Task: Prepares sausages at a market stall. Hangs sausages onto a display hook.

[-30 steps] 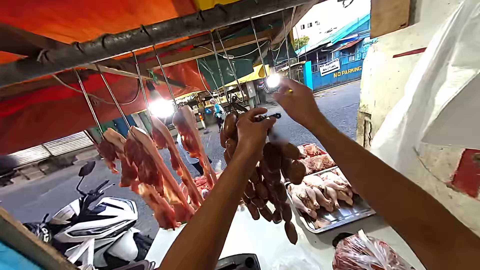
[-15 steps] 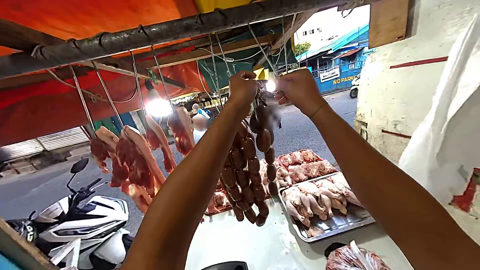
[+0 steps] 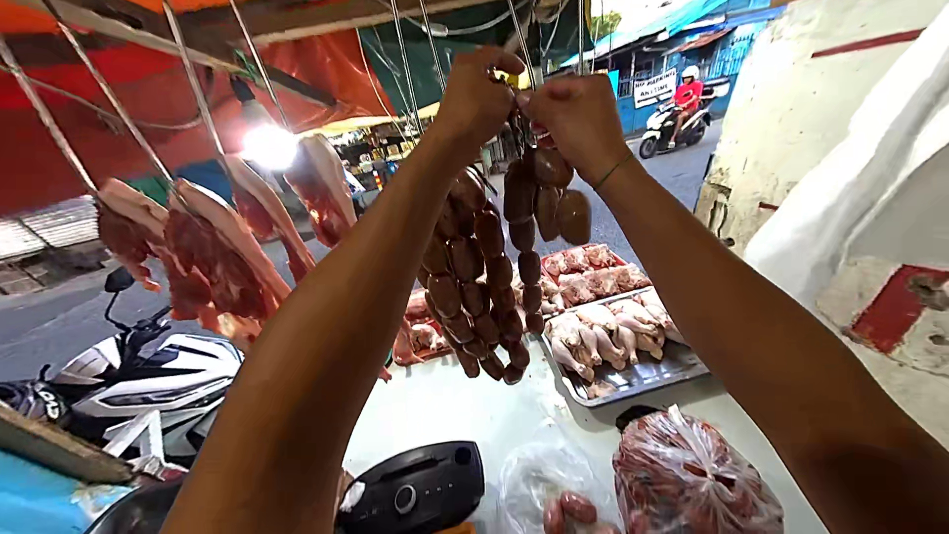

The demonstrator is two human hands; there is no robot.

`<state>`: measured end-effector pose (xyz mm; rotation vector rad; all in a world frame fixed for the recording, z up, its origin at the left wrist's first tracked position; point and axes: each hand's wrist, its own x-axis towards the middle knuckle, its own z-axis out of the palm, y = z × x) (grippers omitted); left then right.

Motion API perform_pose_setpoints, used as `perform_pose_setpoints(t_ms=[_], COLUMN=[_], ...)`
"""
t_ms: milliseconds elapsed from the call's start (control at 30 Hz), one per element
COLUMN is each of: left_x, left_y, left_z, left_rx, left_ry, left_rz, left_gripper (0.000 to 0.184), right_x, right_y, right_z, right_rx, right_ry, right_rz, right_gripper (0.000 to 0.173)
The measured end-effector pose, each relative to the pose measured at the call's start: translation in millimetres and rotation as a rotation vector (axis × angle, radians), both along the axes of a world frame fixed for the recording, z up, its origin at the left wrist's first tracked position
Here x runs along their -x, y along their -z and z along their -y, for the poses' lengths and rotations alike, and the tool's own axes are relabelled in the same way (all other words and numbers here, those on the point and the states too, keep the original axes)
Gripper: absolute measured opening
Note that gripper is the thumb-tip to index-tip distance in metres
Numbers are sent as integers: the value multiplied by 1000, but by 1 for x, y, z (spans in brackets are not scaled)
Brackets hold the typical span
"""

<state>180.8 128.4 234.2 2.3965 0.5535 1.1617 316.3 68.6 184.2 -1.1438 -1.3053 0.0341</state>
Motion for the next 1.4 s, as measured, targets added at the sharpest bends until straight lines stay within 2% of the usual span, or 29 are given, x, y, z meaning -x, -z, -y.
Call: perform_pose_setpoints(t_ms=[133,267,367,533,700,933,1100,1167,1300,1400], left_x=[2,-3,-7,-13,-11,9,28,33,31,20], left_y=[15,18,20,28,28,32,43,51,62,64], left_z=[-1,6,8,0,-1,5,17,21,22,18], left_rx=[111,91,98,73,19,-302,-153,-160,-151,-136], left_ry=[-13,-38,6,89,61,-187,-176,-156,-166,-162], left_rz=[-119,-243,-243,-248,-256,-163,-120,-176,-242,-259], left_gripper=[28,40,47,54,58,58,36,35,34,33], right_x=[-7,-22,-31,-36,-35,-40,-48,-49,-50,-51], right_y=[23,44,56,66,66,70,78,85,102,110], right_z=[-3,-2,0,-1,-2,-9,-14,-9,2,7], right_rx=[72,146,197,178,170,249,227,227,204,164], right_ry=[-156,-117,-136,-154,-109,-128,-104,-103,-88,-76], right_rz=[-14,15,22,-4,107,149,122,72,17,-12], right_gripper=[25,27,22,24,35,60,78,76,54,50])
